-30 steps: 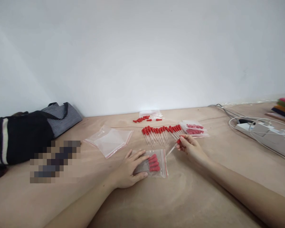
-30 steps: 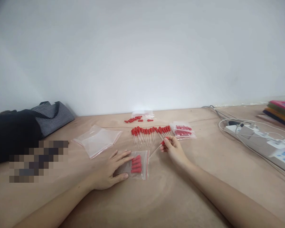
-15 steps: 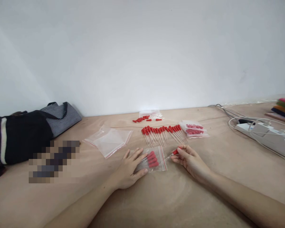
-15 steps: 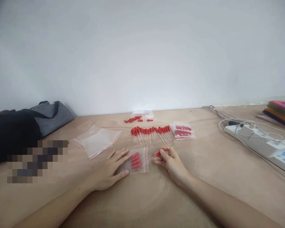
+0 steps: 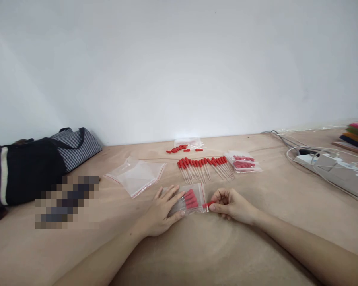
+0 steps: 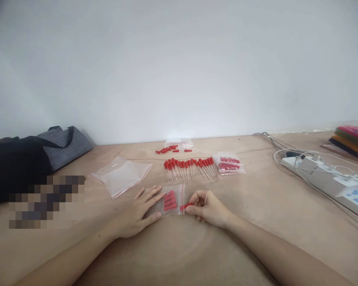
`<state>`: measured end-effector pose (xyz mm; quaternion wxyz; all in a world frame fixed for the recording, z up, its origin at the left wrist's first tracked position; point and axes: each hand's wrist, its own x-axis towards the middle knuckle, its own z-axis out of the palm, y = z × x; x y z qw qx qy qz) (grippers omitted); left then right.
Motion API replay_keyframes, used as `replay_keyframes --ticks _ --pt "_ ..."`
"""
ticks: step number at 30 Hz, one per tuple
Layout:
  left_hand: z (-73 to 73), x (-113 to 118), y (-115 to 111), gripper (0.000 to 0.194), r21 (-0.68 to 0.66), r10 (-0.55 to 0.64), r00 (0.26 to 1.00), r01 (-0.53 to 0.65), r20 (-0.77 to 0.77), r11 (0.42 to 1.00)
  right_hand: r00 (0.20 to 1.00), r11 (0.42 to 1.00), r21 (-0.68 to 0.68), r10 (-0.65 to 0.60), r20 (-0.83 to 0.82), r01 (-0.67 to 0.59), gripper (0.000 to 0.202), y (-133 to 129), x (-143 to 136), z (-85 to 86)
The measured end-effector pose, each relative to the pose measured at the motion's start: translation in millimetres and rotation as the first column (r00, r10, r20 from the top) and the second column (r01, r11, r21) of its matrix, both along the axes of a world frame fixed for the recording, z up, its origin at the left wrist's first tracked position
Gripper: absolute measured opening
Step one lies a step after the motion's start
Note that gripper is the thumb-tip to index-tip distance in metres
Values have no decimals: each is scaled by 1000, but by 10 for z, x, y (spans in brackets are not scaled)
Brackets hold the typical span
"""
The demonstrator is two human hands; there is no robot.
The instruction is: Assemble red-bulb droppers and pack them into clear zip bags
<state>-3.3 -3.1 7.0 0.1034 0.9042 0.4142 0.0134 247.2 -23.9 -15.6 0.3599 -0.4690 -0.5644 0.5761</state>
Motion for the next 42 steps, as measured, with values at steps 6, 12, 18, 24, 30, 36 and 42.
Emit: replay_keyframes --ticks 6,12,18,24,30,36,42 --pt "8 -9 -11 56 -7 -1 1000 2 23 1000 998 995 76 58 12 -59 31 57 17 -45" --pt "15 2 -11 54 -11 1 1000 -1 27 1000 993 966 229 122 0 -118 24 163 -15 -48" --pt "27 13 -9 56 -10 -6 1000 6 11 1000 945 942 92 315 82 -322 26 220 -58 -32" --pt "7 -1 -5 54 -1 -31 999 31 37 1000 918 873 286 367 148 -395 17 219 -49 -18" --pt "-7 -6 1 52 4 -39 998 39 59 999 907 845 338 352 230 -414 17 236 -69 -38" --pt "23 0 0 55 -8 -37 998 37 46 999 934 882 309 317 167 -355 17 244 -147 -58" --pt "32 1 -16 52 -5 -34 997 35 63 999 907 862 284 395 144 -420 24 252 -128 -21"
